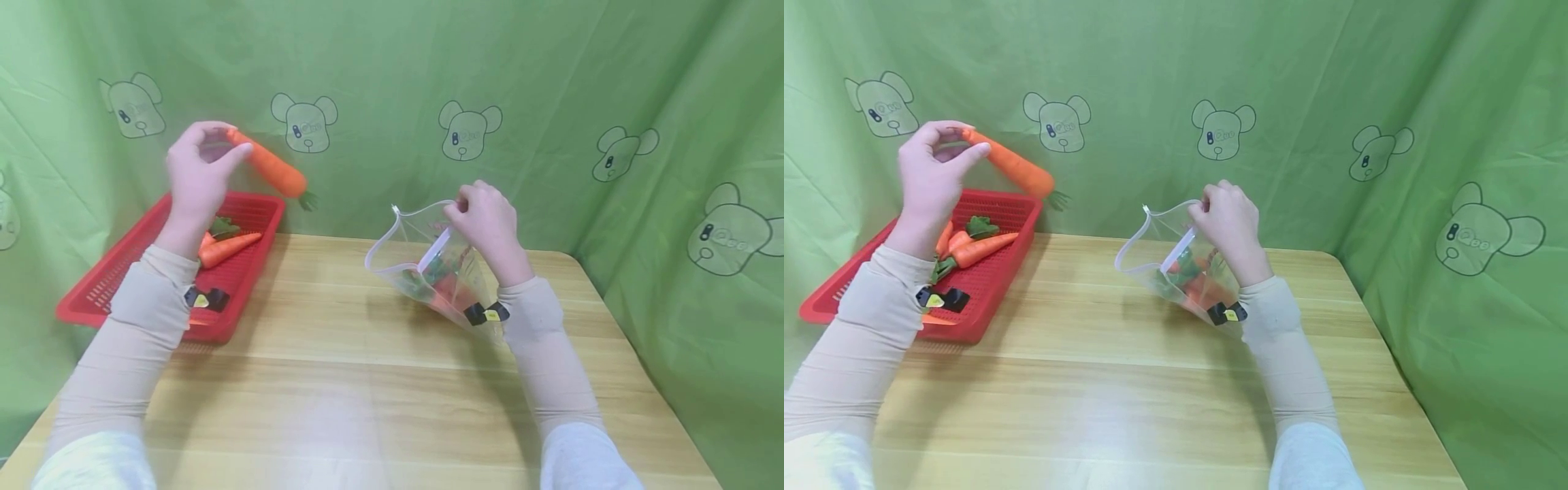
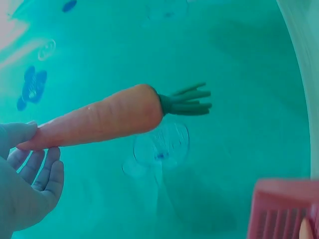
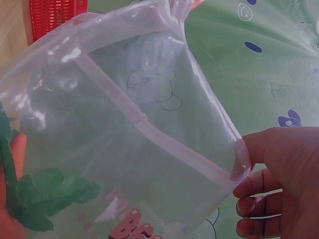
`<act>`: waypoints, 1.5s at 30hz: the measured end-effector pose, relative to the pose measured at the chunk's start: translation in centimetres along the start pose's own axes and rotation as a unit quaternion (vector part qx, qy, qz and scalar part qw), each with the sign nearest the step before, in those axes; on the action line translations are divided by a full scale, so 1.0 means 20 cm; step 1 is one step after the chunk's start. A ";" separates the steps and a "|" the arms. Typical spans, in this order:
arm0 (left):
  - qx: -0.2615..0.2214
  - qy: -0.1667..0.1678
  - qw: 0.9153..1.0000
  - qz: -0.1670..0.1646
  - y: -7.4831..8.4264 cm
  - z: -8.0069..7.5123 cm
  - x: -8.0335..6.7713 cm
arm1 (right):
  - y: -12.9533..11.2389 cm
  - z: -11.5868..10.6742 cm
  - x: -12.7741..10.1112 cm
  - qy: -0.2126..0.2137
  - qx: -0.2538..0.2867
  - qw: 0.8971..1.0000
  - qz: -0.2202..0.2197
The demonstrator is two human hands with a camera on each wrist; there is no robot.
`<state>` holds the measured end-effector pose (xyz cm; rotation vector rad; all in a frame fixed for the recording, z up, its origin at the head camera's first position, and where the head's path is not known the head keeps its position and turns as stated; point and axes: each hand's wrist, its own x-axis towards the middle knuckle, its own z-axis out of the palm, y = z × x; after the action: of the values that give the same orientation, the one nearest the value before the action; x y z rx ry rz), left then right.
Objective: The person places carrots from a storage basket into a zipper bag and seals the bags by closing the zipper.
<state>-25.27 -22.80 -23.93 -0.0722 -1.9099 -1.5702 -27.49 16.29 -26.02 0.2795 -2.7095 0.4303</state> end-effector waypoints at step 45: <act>-0.104 -0.242 0.956 -0.128 -0.03 0.54 -0.37 | -0.02 0.01 -0.01 -0.012 0.004 1.000 0.001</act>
<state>-24.55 -10.73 -28.86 -0.3403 -2.1778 -2.0762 -27.32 15.82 -26.22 0.2872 -2.7325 0.4399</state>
